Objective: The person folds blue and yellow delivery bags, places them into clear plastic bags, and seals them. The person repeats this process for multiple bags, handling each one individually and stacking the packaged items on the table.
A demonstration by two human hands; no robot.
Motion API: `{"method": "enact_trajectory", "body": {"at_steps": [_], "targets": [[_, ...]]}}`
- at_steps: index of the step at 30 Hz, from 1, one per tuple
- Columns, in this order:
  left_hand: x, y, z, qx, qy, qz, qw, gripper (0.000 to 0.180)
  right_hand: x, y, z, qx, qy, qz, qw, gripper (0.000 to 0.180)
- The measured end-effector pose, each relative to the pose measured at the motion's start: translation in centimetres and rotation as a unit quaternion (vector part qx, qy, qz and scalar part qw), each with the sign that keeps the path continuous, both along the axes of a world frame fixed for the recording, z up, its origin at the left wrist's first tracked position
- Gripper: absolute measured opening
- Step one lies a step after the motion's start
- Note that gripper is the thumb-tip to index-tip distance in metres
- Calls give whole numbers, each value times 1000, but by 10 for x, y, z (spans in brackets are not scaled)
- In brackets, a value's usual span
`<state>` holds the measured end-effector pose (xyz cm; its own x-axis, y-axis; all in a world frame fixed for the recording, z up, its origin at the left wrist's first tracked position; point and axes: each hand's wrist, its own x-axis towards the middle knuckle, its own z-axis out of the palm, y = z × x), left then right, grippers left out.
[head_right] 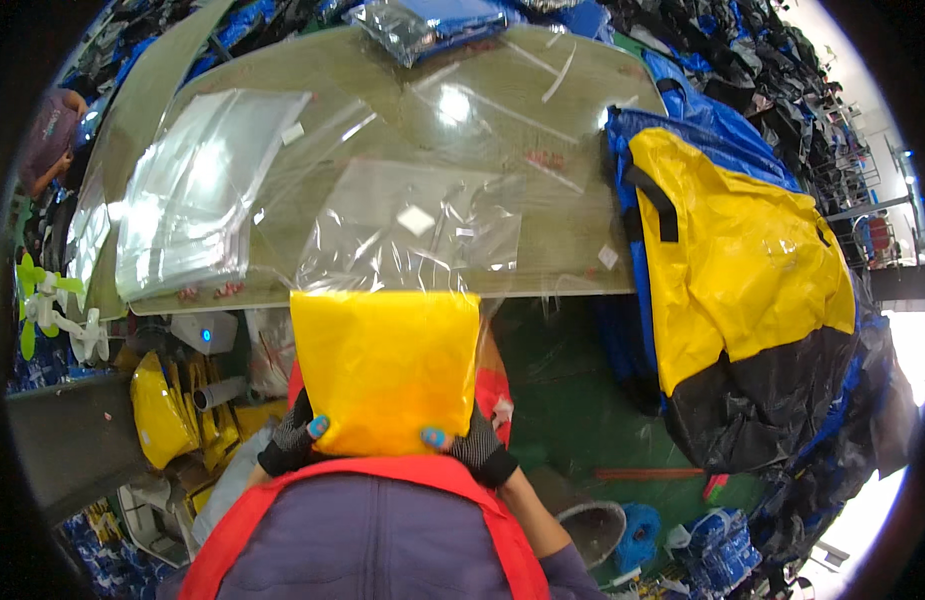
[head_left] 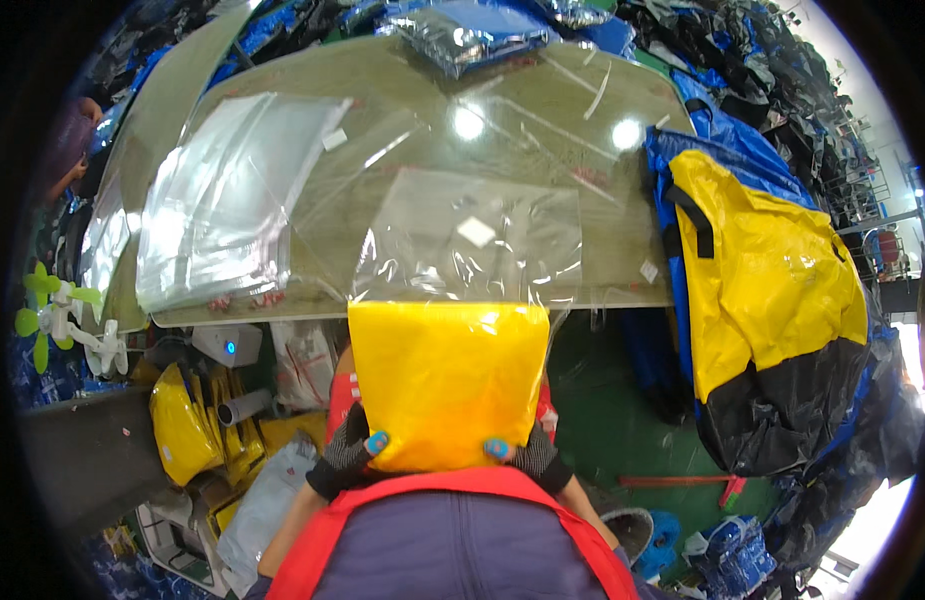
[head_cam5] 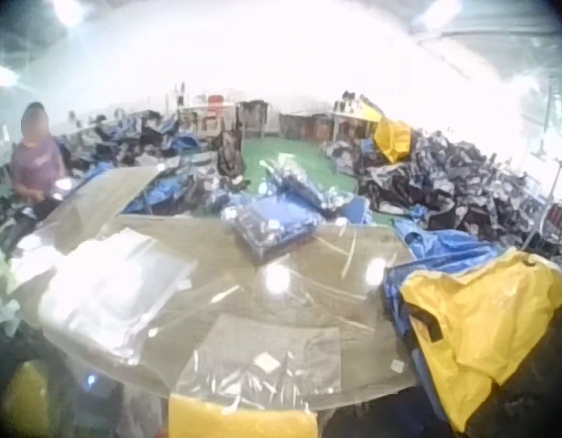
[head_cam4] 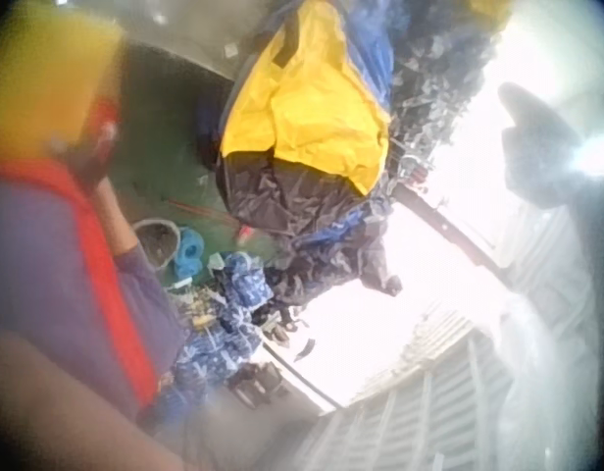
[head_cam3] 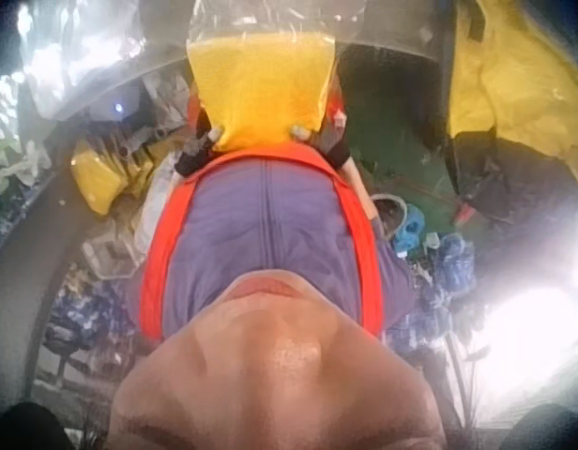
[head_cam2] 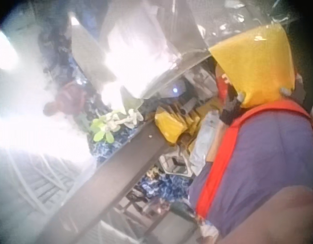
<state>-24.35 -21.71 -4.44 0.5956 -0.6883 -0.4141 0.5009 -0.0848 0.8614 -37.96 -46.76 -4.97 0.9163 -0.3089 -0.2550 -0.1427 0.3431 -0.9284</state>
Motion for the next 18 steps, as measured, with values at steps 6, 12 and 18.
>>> {"method": "enact_trajectory", "body": {"at_steps": [6,12,18], "targets": [[62,-2,-25,146,-150,-22,977,39,13,-34,-11,7,163,69,984,50],[54,-9,-43,52,-118,93,987,20,-4,-15,2,-120,183,27,975,52],[55,12,-45,118,0,89,989,20,23,-49,7,-200,174,118,957,45]]}}
